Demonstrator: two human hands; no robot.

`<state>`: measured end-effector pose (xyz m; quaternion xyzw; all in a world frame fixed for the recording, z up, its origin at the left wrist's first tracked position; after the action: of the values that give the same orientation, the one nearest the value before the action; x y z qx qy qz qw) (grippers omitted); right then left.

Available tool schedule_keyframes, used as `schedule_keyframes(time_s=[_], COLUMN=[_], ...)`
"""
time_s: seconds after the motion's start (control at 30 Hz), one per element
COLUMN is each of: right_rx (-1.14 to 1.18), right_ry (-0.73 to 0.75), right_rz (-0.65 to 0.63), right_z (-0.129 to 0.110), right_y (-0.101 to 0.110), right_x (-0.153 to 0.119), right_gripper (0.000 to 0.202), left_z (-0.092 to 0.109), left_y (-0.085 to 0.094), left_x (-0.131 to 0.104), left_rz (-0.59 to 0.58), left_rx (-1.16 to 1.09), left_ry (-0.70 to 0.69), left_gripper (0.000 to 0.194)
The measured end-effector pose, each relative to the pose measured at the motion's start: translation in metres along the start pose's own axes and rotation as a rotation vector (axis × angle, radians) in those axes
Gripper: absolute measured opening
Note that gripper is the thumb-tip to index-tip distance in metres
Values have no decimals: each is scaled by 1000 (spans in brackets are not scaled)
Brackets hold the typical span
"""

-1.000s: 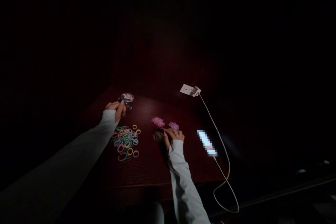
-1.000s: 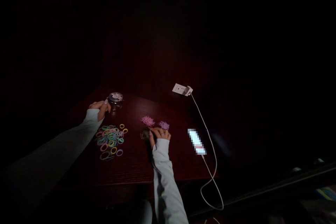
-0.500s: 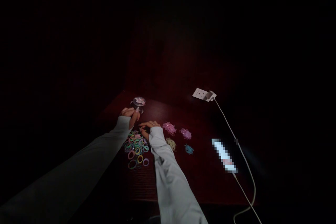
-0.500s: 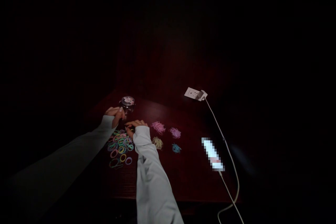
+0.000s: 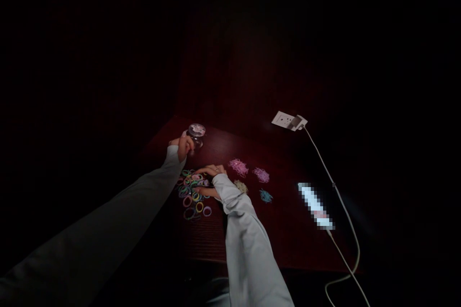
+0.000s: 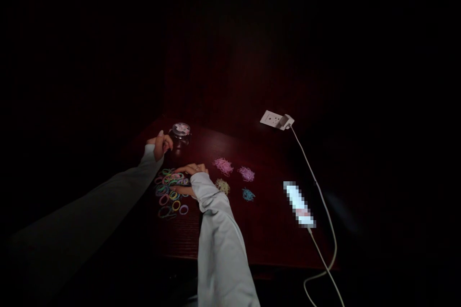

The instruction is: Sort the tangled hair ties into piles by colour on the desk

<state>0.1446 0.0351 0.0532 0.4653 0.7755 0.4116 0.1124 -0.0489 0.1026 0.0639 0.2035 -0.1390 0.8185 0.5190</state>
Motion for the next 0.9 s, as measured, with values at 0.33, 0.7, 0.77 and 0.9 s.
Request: schedule_keyframes(time_s=[0.33, 0.7, 0.77, 0.9], right_rx=[69, 108, 110, 93], right_ry=[58, 105, 136, 154], right_rz=[117, 137, 97, 25], right_z=[12, -3, -10, -21], right_y=[-3, -2, -2, -1], right_x=[15, 14, 11, 6], right_gripper=[15, 11, 11, 14], left_z=[2, -1, 0, 1], left_y=[-2, 1, 0, -1], left_x=[-3, 7, 7, 5], left_rz=[58, 70, 71, 87], left_rx=[-50, -81, -86, -77], left_ry=[43, 53, 46, 55], left_gripper=[80, 77, 80, 82])
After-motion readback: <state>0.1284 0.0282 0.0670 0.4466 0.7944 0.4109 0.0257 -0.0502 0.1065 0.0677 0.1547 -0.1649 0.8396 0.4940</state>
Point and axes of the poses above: each hand's wrist, its own x-axis towards the middle knuckle, its own y-axis out of the back of the hand, z = x × y, the point moved 4 cm from there along x, towards the middle knuckle, and after that the axes turned 5 degrees about x, right-handed, at the moved point
